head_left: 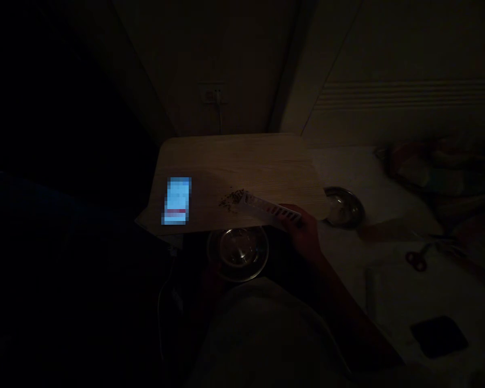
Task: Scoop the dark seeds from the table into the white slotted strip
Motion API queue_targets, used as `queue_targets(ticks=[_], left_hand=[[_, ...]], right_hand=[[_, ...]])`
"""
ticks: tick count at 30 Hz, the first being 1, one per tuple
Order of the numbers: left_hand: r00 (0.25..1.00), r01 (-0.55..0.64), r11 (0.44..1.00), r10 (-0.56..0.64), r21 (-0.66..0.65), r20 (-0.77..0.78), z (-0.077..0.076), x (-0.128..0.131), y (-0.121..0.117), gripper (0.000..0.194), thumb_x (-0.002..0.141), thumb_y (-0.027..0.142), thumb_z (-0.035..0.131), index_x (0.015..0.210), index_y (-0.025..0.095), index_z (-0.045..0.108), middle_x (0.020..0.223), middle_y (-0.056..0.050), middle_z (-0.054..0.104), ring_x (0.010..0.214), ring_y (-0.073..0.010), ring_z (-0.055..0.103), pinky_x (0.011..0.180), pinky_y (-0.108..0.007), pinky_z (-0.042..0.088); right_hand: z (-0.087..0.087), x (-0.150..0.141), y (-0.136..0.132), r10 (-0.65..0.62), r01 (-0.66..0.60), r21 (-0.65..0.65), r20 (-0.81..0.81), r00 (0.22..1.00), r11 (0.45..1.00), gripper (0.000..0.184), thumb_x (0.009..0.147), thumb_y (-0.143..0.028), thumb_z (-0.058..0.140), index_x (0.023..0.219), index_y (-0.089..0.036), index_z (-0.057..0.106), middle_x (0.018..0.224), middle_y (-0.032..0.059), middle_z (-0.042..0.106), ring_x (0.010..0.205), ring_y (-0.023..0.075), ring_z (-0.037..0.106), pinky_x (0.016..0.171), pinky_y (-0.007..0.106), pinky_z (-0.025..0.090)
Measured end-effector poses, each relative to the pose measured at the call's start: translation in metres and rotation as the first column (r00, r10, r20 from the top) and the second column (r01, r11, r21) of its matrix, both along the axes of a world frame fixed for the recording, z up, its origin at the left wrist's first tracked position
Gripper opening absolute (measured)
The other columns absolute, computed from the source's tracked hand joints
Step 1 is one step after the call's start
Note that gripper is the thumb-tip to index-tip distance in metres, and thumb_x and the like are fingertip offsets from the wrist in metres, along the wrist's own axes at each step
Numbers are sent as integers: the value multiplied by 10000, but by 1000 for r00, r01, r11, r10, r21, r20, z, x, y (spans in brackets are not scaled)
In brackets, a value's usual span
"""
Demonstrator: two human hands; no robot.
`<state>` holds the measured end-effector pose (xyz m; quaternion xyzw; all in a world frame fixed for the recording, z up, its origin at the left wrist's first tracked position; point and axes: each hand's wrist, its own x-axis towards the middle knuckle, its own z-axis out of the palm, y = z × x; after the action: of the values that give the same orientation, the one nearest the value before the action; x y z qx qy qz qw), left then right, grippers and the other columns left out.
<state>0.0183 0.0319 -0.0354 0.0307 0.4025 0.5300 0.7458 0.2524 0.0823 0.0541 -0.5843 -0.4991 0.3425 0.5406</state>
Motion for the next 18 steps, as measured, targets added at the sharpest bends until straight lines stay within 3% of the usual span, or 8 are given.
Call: queue_targets(ticks=[6, 18], left_hand=[[1000, 3, 1000, -3, -7, 6, -1, -1, 0, 350, 880, 328, 519, 1177, 145, 539, 1174, -88, 550, 1002, -197, 566, 840, -394, 481], [1000, 17, 1000, -17, -1, -7, 0, -1, 1, 348, 881, 330, 517, 1176, 147, 541, 1175, -87, 551, 1003, -197, 566, 843, -395, 480]], right_hand=[[3, -1, 0, 90, -90, -24, 1, 996, 996, 187, 784, -301, 621, 949, -242, 687, 936, 10, 706, 820, 171, 644, 734, 294, 501], [7, 2, -3, 66, -65, -52, 20, 998, 997, 198, 764, -326, 626, 918, -219, 691, 915, 29, 708, 810, 191, 645, 732, 322, 509]])
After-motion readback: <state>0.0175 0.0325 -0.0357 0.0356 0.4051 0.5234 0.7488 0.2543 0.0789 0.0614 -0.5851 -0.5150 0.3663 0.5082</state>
